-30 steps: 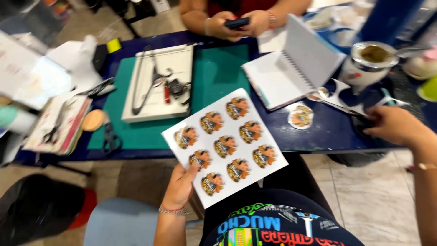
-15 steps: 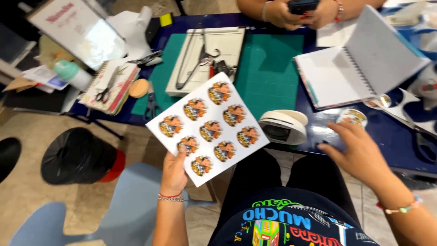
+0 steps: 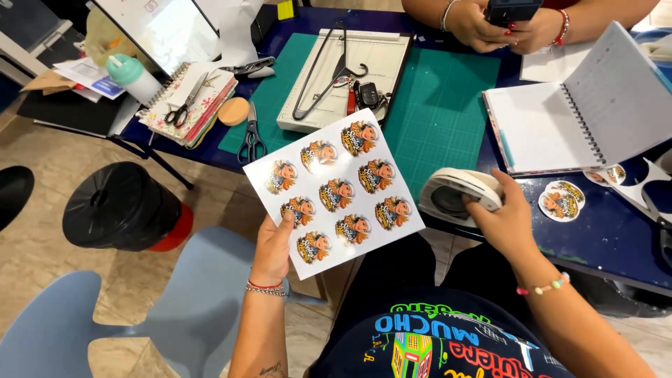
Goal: Using a manual circle punch to cut out stickers from a printed sheet
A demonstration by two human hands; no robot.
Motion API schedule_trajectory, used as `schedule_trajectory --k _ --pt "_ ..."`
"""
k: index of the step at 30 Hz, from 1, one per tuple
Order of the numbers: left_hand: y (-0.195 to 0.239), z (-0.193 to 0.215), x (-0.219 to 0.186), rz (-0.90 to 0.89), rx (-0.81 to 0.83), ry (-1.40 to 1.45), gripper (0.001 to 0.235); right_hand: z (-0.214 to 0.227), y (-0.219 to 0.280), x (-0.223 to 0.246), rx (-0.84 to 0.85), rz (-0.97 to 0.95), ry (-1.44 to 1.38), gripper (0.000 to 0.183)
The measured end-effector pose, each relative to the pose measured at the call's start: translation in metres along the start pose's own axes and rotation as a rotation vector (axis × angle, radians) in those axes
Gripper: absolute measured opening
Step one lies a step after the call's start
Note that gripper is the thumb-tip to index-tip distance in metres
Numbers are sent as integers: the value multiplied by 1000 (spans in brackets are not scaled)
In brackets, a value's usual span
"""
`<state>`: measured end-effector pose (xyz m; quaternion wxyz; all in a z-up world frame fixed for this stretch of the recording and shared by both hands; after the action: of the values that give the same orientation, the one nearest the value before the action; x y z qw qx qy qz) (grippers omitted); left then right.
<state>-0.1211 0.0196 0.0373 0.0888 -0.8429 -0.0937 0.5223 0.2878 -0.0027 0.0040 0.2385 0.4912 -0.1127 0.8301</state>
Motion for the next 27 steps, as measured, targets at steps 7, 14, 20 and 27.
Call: schedule_trajectory --k 7,14,20,27 --pt "2 13 12 167 115 -9 59 33 35 -60 318 -304 -709 29" --pt "2 -16 17 190 400 3 47 42 78 -83 356 -452 -569 44" --pt "1 -19 13 196 406 -45 49 44 82 -94 449 -340 -550 68" --pt "0 -26 14 241 440 -41 49 40 87 -86 438 -380 -500 64"
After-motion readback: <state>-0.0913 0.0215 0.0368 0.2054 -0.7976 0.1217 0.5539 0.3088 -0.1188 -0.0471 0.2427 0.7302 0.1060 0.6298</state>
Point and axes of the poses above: each hand's wrist, its own y-axis away from the middle knuckle, its own z-axis out of the back of the hand, x = y × z, the point moved 3 cm from there along -y, towards the middle knuckle, and after that the axes turned 8 degrees about -z, right-handed, at the moved point
